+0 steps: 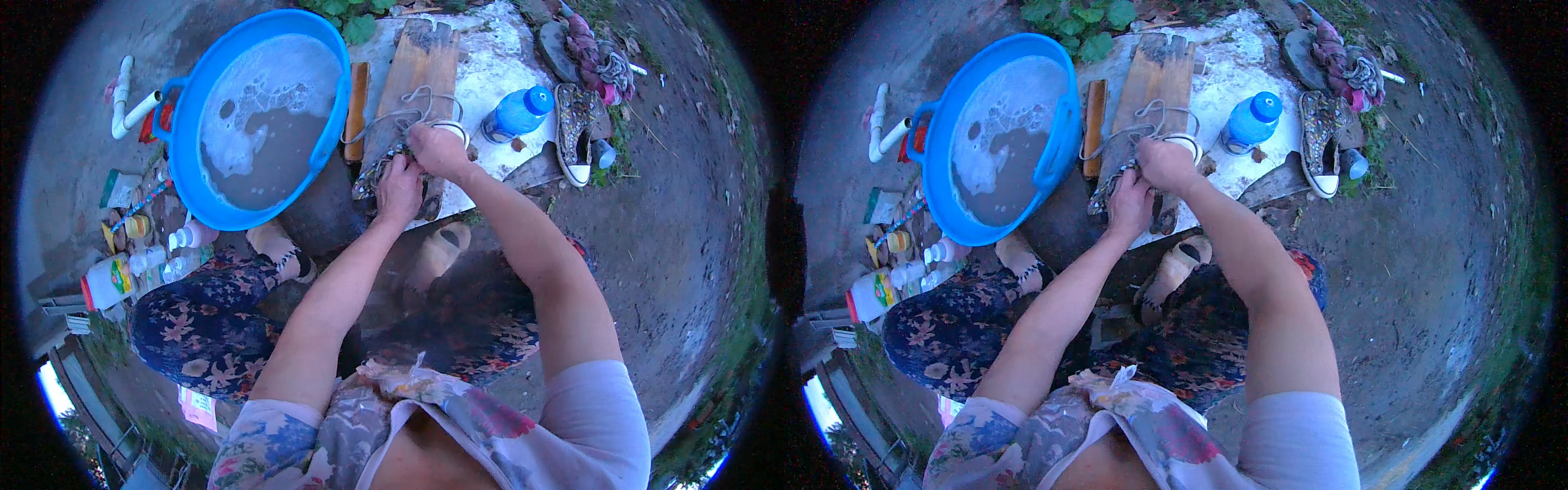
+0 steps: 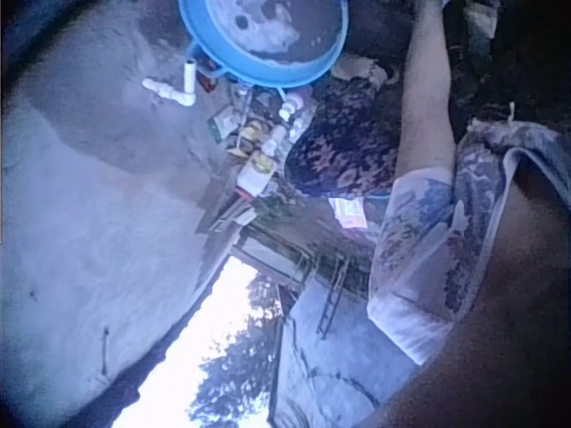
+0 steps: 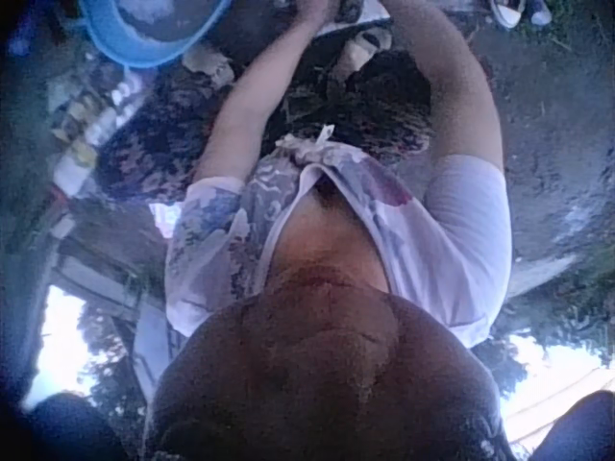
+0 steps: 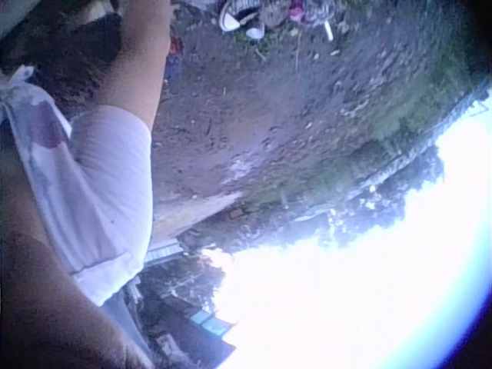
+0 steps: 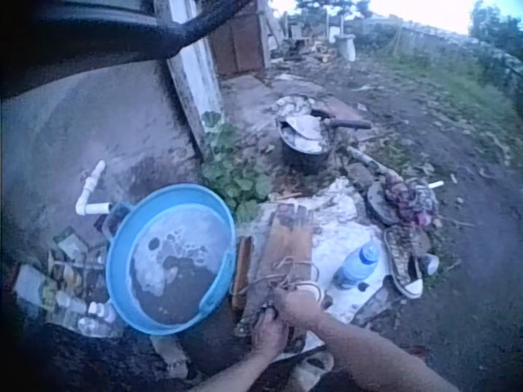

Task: The person scrubs a shoe with a brush and rinses it in a blue basin of soapy water. They repeatedly scrub the shoe's surface and dip it into the basin to rinse off suds.

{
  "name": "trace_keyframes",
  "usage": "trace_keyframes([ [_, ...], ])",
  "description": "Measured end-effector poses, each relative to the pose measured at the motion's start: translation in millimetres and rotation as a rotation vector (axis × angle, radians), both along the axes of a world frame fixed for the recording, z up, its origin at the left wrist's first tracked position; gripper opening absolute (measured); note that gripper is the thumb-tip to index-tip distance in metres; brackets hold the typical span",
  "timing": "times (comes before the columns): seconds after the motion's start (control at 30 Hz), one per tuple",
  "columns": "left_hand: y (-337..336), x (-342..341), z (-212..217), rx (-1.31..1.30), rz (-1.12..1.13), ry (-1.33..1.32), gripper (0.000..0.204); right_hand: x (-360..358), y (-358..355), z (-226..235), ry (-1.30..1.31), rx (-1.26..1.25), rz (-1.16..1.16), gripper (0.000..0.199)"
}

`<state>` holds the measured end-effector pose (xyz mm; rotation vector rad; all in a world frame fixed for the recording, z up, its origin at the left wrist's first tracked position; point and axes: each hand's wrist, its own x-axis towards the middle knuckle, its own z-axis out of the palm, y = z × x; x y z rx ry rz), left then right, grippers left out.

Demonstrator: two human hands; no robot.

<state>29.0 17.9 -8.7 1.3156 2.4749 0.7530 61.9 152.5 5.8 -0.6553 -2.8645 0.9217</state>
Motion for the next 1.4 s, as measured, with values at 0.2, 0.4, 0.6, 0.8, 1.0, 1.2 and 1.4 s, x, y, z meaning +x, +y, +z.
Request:
trace_keyframes([
  [0.2,-9,-1,-2,-0.055,-0.022,0.002,0.017,-20,-15,-16,0.053,-0.227,-0.243,0.017],
  [0.4,-20,7,-16,0.109,-0.186,-0.01,0.012,-76,36,44,0.363,-1.174,-0.618,0.026],
  [0.6,-11,-11,4,0.257,0.024,-0.248,0.017,-55,62,97,0.286,0.258,-0.189,0.021],
  [0.8,13,-15,19,-0.098,-0.144,0.186,0.022,13,26,20,-0.587,0.01,0.093,0.026],
  [1.0,20,-27,14,-0.282,-0.164,0.2,0.013,21,-11,16,-0.452,0.049,-0.171,0.024],
  [1.2,24,-49,27,-0.117,-0.01,0.182,0.012,40,15,28,-0.135,-0.079,0.053,0.014],
  [1.4,25,-59,25,-0.158,0.081,0.088,0.013,103,41,31,-0.322,-0.431,0.059,0.018],
])
